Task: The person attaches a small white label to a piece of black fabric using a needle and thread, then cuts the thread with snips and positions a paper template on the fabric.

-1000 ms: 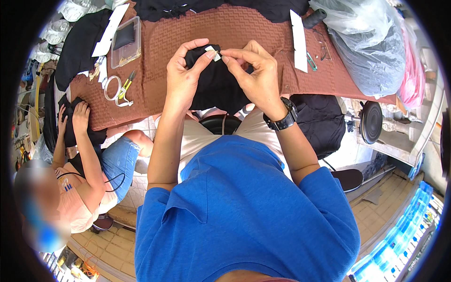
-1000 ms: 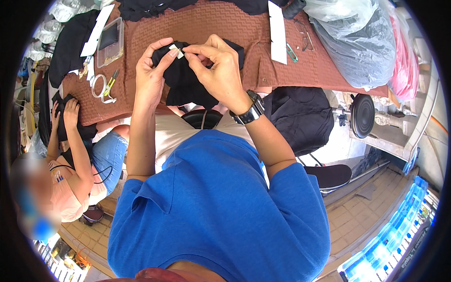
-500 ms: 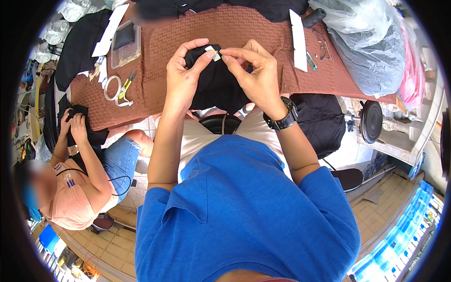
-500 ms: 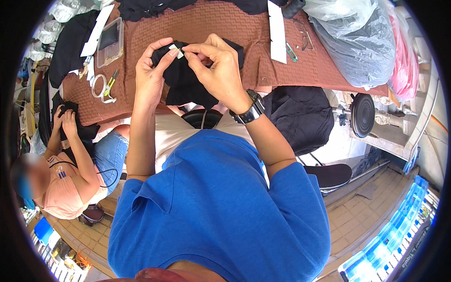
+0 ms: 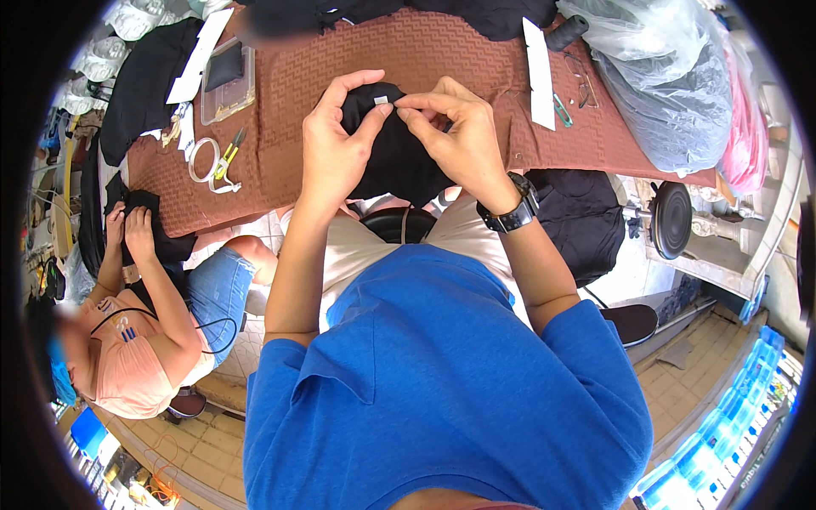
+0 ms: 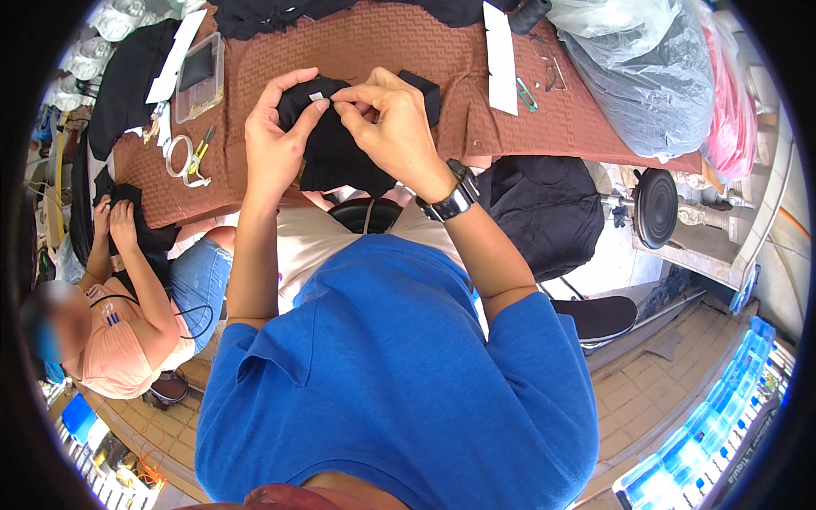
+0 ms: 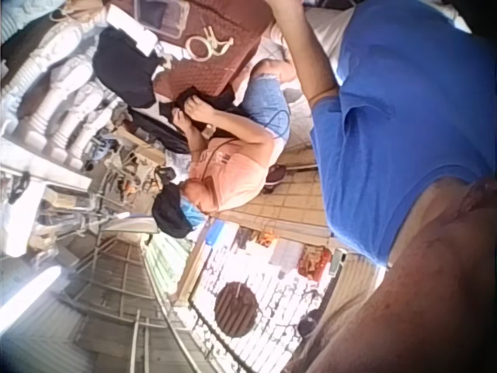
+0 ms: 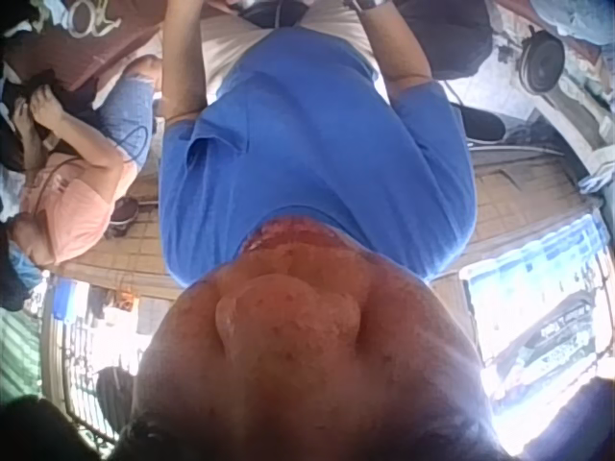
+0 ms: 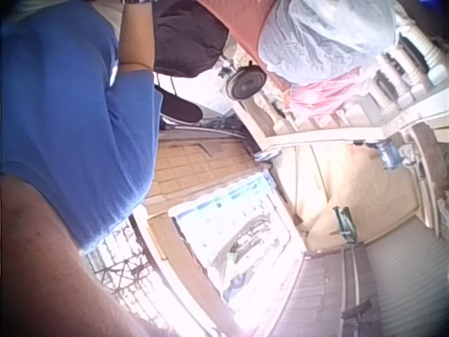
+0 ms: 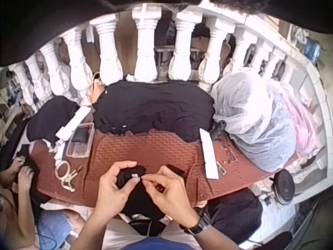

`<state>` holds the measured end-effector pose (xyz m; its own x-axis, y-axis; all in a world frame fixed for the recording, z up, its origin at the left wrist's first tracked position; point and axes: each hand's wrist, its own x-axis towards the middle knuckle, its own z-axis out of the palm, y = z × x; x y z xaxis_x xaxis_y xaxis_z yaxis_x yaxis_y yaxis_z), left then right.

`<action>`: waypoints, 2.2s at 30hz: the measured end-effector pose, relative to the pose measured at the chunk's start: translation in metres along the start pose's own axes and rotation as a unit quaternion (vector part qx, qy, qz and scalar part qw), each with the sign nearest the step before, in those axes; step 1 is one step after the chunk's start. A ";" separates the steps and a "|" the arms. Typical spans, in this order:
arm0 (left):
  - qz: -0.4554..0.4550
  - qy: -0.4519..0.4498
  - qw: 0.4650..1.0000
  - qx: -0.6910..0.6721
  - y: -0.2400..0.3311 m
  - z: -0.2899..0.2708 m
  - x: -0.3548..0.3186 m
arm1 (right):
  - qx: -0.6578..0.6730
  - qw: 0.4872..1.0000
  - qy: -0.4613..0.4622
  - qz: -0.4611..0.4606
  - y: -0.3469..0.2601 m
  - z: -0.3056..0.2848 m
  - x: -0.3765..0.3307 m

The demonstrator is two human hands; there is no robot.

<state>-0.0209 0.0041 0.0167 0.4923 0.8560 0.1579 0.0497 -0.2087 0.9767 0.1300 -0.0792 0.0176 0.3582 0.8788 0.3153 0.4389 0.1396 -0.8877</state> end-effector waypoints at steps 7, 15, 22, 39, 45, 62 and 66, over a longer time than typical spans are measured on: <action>0.088 -0.002 0.985 0.150 0.014 0.001 -0.003 | -0.001 1.000 -0.011 0.013 0.005 0.006 0.002; 0.078 -0.017 0.980 0.184 0.011 -0.003 -0.005 | -0.014 0.999 -0.026 0.037 0.014 0.007 0.009; 0.025 -0.103 0.993 0.060 0.008 -0.024 0.002 | 0.073 0.989 -0.080 0.104 0.032 -0.017 0.043; 0.305 0.060 0.865 0.393 -0.030 -0.057 0.048 | 0.157 0.969 -0.191 0.014 0.032 0.012 0.131; -0.338 -0.095 0.826 -0.441 -0.034 -0.046 0.008 | -0.052 0.952 -0.147 -0.264 0.007 0.033 0.055; -0.302 -0.030 0.873 -0.380 -0.042 -0.027 -0.030 | -0.045 0.992 -0.021 -0.119 0.026 0.017 -0.002; -0.307 -0.033 0.845 -0.437 -0.037 -0.027 -0.033 | -0.071 0.976 -0.115 -0.171 0.032 0.008 0.029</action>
<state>-0.0627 -0.0034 -0.0205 0.6559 0.6414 -0.3980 -0.3332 0.7192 0.6097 0.1477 -0.0455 -0.0042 -0.0164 0.8732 0.4872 0.6161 0.3926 -0.6829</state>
